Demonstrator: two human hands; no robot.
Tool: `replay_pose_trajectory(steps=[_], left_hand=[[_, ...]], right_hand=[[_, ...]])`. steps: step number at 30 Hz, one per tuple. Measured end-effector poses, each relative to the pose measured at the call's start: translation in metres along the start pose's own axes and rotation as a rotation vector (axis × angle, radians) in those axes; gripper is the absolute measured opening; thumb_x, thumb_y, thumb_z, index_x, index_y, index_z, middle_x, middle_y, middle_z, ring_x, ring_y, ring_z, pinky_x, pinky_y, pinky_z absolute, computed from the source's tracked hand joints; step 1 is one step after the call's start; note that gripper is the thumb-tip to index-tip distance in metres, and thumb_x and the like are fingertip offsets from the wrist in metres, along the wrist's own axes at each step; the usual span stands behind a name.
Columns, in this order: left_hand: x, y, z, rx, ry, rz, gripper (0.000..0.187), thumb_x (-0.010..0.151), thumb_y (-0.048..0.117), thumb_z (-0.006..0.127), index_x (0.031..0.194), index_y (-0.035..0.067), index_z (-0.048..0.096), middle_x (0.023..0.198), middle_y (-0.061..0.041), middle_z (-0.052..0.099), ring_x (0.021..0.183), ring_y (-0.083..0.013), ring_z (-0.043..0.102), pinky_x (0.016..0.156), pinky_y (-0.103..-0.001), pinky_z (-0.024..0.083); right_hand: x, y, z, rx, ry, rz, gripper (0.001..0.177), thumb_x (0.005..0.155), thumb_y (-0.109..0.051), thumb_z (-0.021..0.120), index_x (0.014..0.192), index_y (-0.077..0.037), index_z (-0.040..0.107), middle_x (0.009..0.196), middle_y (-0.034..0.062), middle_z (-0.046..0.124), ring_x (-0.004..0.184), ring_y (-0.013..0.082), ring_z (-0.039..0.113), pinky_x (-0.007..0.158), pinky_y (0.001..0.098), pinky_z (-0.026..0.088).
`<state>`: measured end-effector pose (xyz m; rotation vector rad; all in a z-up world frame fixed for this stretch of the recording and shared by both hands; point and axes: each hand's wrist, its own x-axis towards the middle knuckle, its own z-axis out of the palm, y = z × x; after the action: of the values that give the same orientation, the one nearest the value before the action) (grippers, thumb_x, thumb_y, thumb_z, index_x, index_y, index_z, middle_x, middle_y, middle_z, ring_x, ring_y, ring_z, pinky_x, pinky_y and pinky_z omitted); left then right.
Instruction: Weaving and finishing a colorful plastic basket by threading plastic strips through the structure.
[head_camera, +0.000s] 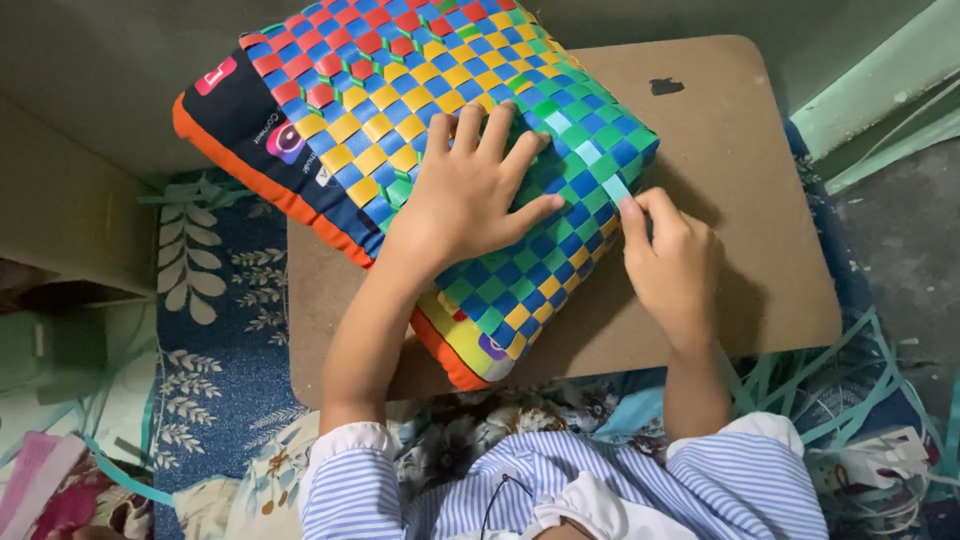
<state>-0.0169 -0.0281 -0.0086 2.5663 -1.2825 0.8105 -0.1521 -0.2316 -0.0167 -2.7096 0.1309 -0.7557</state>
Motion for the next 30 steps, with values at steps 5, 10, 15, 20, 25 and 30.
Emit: replay_pose_trajectory(steps=[5,10,15,20,25,30], left_hand=[[0.0,-0.001,-0.002,-0.014,-0.003,0.018,0.059,0.105,0.062,0.047,0.132,0.011,0.057,0.132,-0.021,0.052,0.116,-0.04,0.046,0.099,-0.051,0.033],[0.003,-0.004,-0.005,0.008,0.034,0.064,0.061,0.106,0.064,0.046,0.131,0.01,0.058,0.128,-0.019,0.053,0.111,-0.0369,0.046,0.097,-0.05,0.034],[0.002,-0.003,-0.008,0.021,0.069,0.089,0.062,0.108,0.063,0.046,0.127,0.006,0.061,0.126,-0.02,0.054,0.108,-0.0354,0.047,0.097,-0.048,0.033],[0.0,-0.005,-0.004,0.073,0.077,0.096,0.063,0.11,0.065,0.046,0.131,0.007,0.061,0.125,-0.019,0.053,0.109,-0.0349,0.046,0.097,-0.048,0.033],[-0.001,-0.004,-0.001,0.103,0.081,0.097,0.066,0.112,0.068,0.044,0.131,0.008,0.062,0.123,-0.018,0.054,0.105,-0.0337,0.046,0.096,-0.047,0.033],[0.0,-0.004,0.001,0.091,0.067,0.101,0.066,0.112,0.069,0.043,0.133,0.009,0.061,0.124,-0.018,0.056,0.106,-0.0342,0.048,0.097,-0.048,0.033]], right_hand=[[-0.025,0.014,-0.007,0.095,-0.161,0.286,0.019,0.108,-0.023,0.06,0.104,-0.006,0.067,0.067,0.0048,0.069,0.05,0.0233,0.06,0.048,0.0372,0.041],[-0.081,0.065,-0.022,0.164,-0.218,0.391,0.021,0.1,-0.022,0.064,0.113,-0.006,0.067,0.074,0.0071,0.07,0.056,0.025,0.062,0.054,0.0387,0.046],[-0.156,0.113,-0.048,0.213,-0.185,0.564,0.02,0.102,-0.014,0.062,0.113,-0.001,0.069,0.082,0.0074,0.072,0.064,0.0206,0.058,0.062,0.0327,0.046],[-0.208,0.134,-0.081,0.195,-0.101,0.716,0.023,0.107,-0.012,0.059,0.122,0.003,0.068,0.086,0.0141,0.068,0.073,0.0239,0.06,0.064,0.0337,0.043],[-0.209,0.124,-0.098,0.186,-0.028,0.638,0.023,0.109,-0.008,0.059,0.125,0.006,0.067,0.087,0.0129,0.067,0.073,0.021,0.055,0.067,0.0314,0.041],[-0.212,0.122,-0.09,0.183,-0.11,0.639,0.027,0.106,-0.013,0.059,0.125,0.004,0.067,0.092,0.0129,0.072,0.067,0.0212,0.057,0.061,0.0319,0.043]])
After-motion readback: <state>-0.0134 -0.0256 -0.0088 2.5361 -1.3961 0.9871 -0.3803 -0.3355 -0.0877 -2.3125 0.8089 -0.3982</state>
